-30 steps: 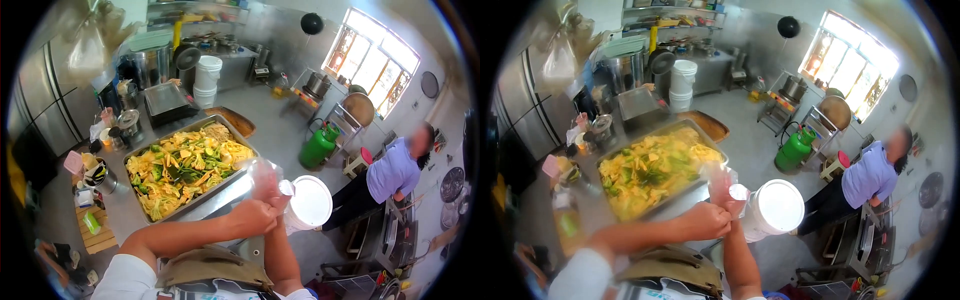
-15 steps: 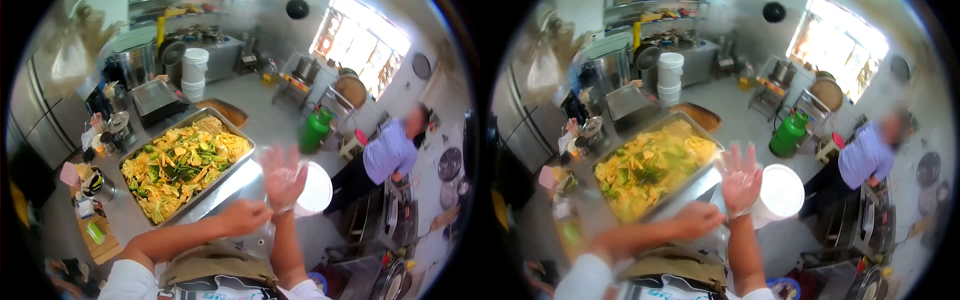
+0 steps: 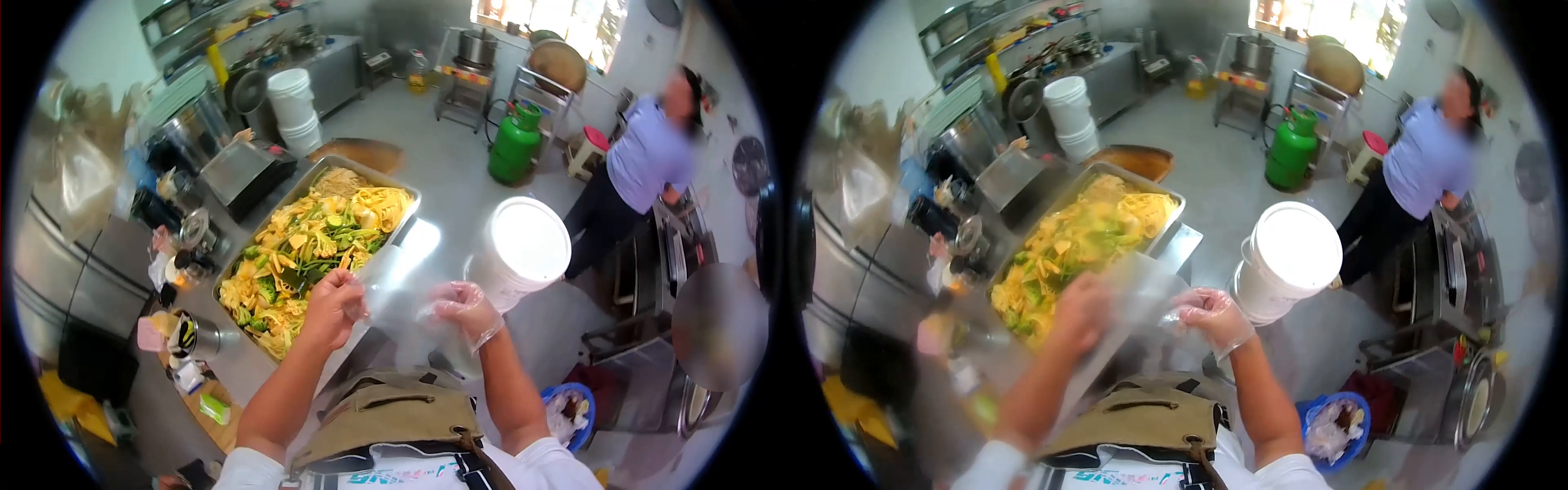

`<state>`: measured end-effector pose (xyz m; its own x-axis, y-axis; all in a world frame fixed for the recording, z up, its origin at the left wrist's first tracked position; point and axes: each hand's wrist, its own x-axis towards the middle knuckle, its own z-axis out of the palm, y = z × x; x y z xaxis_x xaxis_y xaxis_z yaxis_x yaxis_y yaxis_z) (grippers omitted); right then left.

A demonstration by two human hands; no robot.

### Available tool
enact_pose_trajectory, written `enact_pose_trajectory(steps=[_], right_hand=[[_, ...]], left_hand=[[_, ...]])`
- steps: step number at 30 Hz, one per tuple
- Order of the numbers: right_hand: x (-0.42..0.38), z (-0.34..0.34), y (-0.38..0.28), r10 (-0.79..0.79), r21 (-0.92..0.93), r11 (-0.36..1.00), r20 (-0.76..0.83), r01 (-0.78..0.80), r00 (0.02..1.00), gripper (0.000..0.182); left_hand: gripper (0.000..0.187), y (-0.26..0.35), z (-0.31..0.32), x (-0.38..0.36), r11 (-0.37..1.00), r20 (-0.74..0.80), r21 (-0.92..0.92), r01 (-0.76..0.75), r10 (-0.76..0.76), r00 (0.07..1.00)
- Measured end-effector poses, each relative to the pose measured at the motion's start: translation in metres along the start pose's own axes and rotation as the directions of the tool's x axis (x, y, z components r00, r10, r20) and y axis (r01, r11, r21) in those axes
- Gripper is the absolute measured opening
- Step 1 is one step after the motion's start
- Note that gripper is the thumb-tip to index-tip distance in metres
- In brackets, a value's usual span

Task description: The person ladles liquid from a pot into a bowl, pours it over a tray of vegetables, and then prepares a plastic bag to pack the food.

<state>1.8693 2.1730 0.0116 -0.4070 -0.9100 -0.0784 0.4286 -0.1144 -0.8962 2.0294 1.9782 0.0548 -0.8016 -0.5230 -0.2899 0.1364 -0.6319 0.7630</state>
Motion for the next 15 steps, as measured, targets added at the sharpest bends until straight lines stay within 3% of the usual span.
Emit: enact_pose_trajectory(steps=[2, 6, 8, 9, 10, 11, 13, 15], right_hand=[[-0.007, -0.015, -0.004, -0.032, 0.045, 0.998, -0.052, 0.035, 0.998, 0.011], [-0.033, -0.019, -0.027, 0.008, -0.029, 0.999, -0.195, -0.014, 0.981, 0.011], [-0.035, -0.032, -0.006, -0.045, -0.116, 0.993, -0.148, 0.028, 0.988, 0.014], [-0.035, -0.035, 0.0, -0.092, -0.222, 0.974, -0.172, 0.053, 0.981, 0.015], [-0.032, -0.051, 0.011, -0.065, -0.258, 0.965, -0.042, 0.052, 0.997, 0.019], [-0.039, -0.045, 0.011, -0.031, -0.22, 0.976, -0.142, -0.001, 0.989, 0.022], [-0.049, -0.047, 0.012, -0.088, -0.269, 0.962, -0.156, 0.044, 0.984, 0.02], [-0.061, -0.053, 0.009, -0.098, -0.293, 0.955, -0.146, 0.052, 0.984, 0.021]], left_hand=[[0.014, 0.003, -0.005, -0.004, 0.999, 0.098, -0.001, 0.047, -0.047, 0.994], [0.012, -0.006, -0.01, -0.001, 0.988, 0.184, -0.053, 0.145, -0.133, 0.974], [0.013, -0.017, -0.017, -0.003, 0.978, 0.114, 0.005, 0.211, -0.21, 0.971], [0.012, -0.021, -0.019, -0.003, 0.971, 0.134, 0.119, 0.206, -0.221, 0.966], [0.012, -0.026, -0.019, -0.003, 0.954, 0.154, 0.231, 0.193, -0.232, 0.961], [0.015, -0.031, -0.019, -0.004, 0.925, 0.174, 0.339, 0.173, -0.242, 0.955], [0.017, -0.047, -0.02, 0.0, 0.909, 0.241, 0.417, 0.013, -0.124, 0.962], [0.019, -0.054, -0.035, 0.022, 0.951, 0.324, 0.309, 0.02, -0.125, 0.938]])
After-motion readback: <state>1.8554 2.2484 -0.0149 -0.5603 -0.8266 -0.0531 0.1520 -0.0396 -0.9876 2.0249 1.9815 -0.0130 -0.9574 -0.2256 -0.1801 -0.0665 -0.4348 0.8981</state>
